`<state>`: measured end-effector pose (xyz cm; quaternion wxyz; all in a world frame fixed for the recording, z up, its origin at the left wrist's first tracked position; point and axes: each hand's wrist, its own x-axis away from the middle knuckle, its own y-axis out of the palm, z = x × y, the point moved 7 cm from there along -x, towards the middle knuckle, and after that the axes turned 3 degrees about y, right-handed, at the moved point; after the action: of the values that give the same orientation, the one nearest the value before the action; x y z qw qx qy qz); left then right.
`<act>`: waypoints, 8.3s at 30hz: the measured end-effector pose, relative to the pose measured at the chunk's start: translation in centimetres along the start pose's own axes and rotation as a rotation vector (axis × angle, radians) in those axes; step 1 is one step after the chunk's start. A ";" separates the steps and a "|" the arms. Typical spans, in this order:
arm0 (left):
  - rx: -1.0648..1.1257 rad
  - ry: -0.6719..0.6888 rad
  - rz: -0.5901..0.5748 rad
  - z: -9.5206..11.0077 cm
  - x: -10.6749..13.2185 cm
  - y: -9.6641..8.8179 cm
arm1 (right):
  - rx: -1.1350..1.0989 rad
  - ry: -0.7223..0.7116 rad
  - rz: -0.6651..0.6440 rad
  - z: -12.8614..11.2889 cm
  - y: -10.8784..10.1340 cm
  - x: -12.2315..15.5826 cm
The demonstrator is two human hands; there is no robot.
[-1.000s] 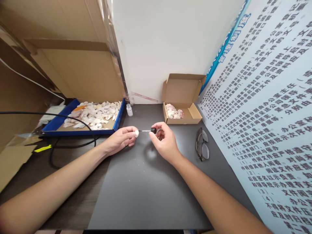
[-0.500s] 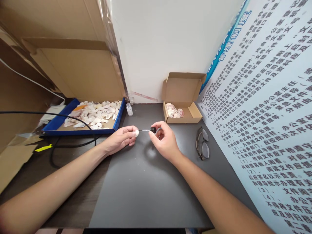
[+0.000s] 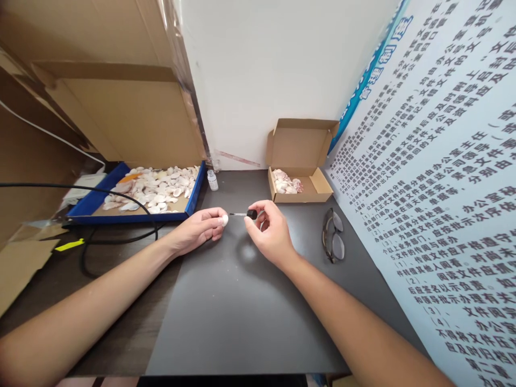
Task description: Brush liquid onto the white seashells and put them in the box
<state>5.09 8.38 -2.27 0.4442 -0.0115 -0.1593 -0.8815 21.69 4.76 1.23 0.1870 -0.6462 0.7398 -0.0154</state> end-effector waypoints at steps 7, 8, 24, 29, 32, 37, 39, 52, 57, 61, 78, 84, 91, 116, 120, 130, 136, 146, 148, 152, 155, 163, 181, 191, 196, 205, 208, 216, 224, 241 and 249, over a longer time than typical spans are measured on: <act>-0.006 -0.007 0.010 -0.1 0.0 -0.1 | 0.017 -0.047 -0.019 -0.4 0.1 0.2; -0.008 -0.008 0.010 -0.1 0.0 0.0 | 0.013 -0.051 -0.021 -0.4 0.1 0.3; 0.049 0.003 0.020 0.1 0.0 -0.2 | -0.028 0.039 -0.053 -0.5 0.3 0.1; 0.053 0.002 0.020 0.1 0.0 -0.2 | 0.022 0.049 -0.054 -0.4 0.4 0.1; 0.056 0.002 0.014 0.1 0.0 -0.2 | -0.045 0.073 -0.081 -0.2 0.6 0.1; 0.051 0.010 0.013 0.2 0.0 -0.2 | 0.027 0.069 -0.030 0.0 0.2 0.0; 0.048 0.010 0.010 0.2 0.0 -0.2 | -0.026 0.072 -0.054 0.0 0.3 0.0; 0.051 0.006 0.006 0.3 0.0 -0.1 | -0.028 0.111 -0.058 0.5 0.2 -0.2; 0.051 -0.001 0.007 0.2 0.0 -0.1 | -0.119 0.114 -0.094 0.5 0.4 -0.2; 0.048 0.005 0.007 0.3 0.0 0.0 | -0.082 0.116 -0.064 0.5 0.1 -0.3; 0.062 0.002 -0.011 0.0 0.0 -0.2 | -0.118 0.128 -0.129 0.7 0.5 -0.3; 0.072 0.006 -0.003 0.0 -0.1 -0.3 | -0.141 0.147 -0.110 0.6 0.4 -0.3; 0.075 0.007 0.001 0.0 -0.1 -0.4 | -0.154 0.163 -0.109 1.0 0.5 -0.2; 0.093 0.017 0.049 0.1 -0.2 -0.5 | -0.067 0.114 -0.069 0.8 0.1 -0.2; 0.092 0.016 0.046 0.2 -0.2 -0.4 | -0.128 0.115 -0.089 0.8 0.3 -0.3; 0.087 0.011 0.041 0.1 -0.1 -0.4 | -0.084 0.055 -0.098 0.1 0.2 0.0; 0.092 0.014 0.039 0.1 -0.1 -0.4 | -0.090 0.070 -0.067 0.2 0.0 -0.3; 0.066 0.010 0.033 0.1 -0.1 -0.4 | -0.120 0.072 -0.099 0.4 0.0 -0.5; 0.069 0.009 0.035 0.1 -0.1 -0.3 | -0.171 0.092 -0.103 0.6 0.1 -0.5; 0.067 0.008 0.028 0.1 -0.1 -0.3 | -0.065 0.026 -0.046 0.0 -0.3 -0.2; 0.057 0.006 0.018 0.1 -0.1 -0.2 | -0.029 -0.062 -0.027 -0.9 -0.5 0.1; 0.032 -0.004 0.031 0.1 0.0 -0.1 | -0.082 0.009 -0.048 -0.4 -0.2 -0.1; 0.008 0.000 0.022 0.1 0.0 0.0 | -0.111 0.060 -0.069 -0.2 0.2 0.0; -0.004 0.006 0.020 0.1 0.0 0.1 | -0.049 0.047 -0.066 -0.6 0.1 0.1; -0.015 0.006 0.024 0.1 0.0 0.2 | -0.029 0.029 -0.081 -0.8 0.3 0.1; -0.026 0.002 0.025 0.1 -0.1 0.1 | -0.059 0.004 -0.085 -0.9 0.1 0.0; -0.032 -0.001 0.013 0.0 -0.2 0.2 | -0.110 0.010 -0.103 -1.0 0.3 0.0; -0.066 -0.001 0.002 0.0 -0.2 0.2 | -0.082 0.015 -0.086 -0.8 -0.2 -0.2; -0.087 0.000 0.000 0.1 -0.2 0.4 | -0.128 0.034 -0.006 -0.8 -0.6 -0.5; -0.170 0.023 -0.049 -0.5 -0.2 0.0 | -0.357 0.239 -0.060 1.2 0.0 -0.8; -0.235 0.029 -0.058 -0.5 -0.2 0.0 | -0.430 0.350 -0.070 1.8 0.4 -0.6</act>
<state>5.26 8.45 -2.76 0.4162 -0.0460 -0.0485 -0.9068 21.86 5.79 -0.39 -0.0857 -0.6837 0.7243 0.0241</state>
